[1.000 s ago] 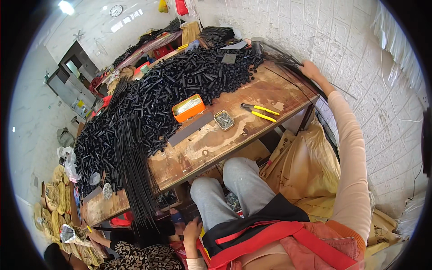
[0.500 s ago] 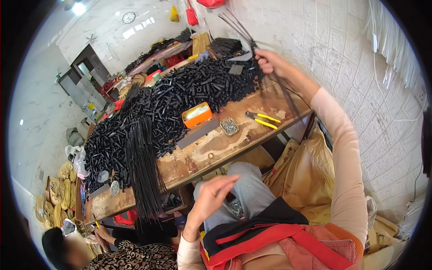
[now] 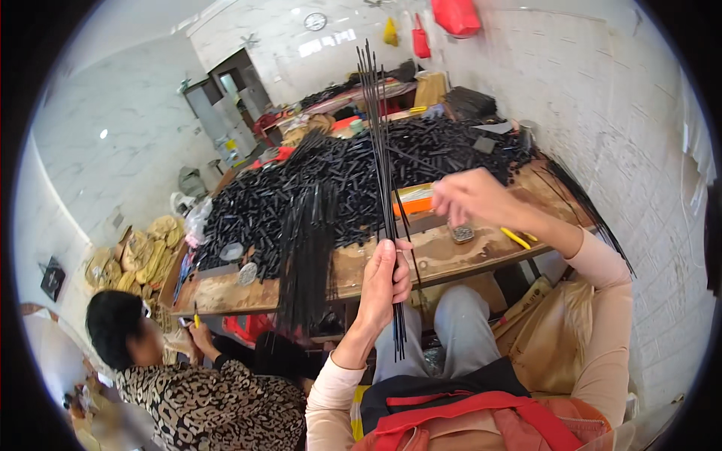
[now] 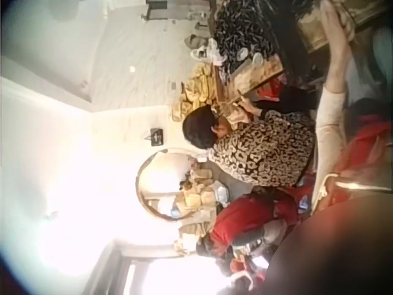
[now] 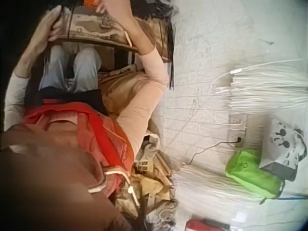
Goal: Manually fitting black wire bundles into plastic frames and securing them using a hand tool at a factory workbench.
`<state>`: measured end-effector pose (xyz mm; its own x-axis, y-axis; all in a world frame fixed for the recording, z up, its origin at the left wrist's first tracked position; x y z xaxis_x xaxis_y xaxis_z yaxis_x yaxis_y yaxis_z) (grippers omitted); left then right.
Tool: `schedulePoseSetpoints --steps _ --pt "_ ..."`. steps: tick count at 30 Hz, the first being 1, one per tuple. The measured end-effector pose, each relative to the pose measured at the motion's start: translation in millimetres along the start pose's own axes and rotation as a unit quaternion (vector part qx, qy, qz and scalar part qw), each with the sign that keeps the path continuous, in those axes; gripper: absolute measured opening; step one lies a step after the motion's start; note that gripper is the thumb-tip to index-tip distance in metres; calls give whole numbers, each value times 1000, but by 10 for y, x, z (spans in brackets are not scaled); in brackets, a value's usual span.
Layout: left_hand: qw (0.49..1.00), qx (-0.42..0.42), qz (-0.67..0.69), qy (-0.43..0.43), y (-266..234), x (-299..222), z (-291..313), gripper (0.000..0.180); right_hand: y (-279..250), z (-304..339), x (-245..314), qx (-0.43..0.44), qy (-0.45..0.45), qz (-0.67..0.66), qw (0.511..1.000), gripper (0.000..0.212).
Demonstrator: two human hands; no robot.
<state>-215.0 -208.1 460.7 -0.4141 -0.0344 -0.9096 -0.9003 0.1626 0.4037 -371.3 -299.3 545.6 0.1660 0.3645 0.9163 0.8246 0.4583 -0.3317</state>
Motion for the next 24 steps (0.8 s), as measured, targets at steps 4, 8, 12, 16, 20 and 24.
schedulePoseSetpoints --steps 4,8,12,16,20,24 --pt "999 26 11 20 -79 93 137 33 -200 -387 136 -124 -87 -83 985 42" --pt "999 9 -43 6 -43 255 289 36 103 -728 192 -36 -72 -193 978 58" --pt "987 130 62 -71 115 217 395 58 511 -561 320 77 -71 -329 939 57" --pt "981 139 97 -94 139 95 472 59 765 -168 179 108 -15 -213 971 55" --pt "984 121 98 -83 125 93 501 55 711 270 81 103 -88 80 988 49" --pt "985 112 106 -76 48 146 398 49 828 566 -201 221 1 115 969 46"
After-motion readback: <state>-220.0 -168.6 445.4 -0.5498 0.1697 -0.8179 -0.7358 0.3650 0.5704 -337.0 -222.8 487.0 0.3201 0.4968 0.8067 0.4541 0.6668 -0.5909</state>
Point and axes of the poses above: each hand's wrist, its own z-axis away from the middle knuckle, its own y-axis out of the palm, x = y × z, the point moved 8 cm from there along -z, towards the middle knuckle, and after that the axes turned 2 degrees about -x, right-handed, at the moved point
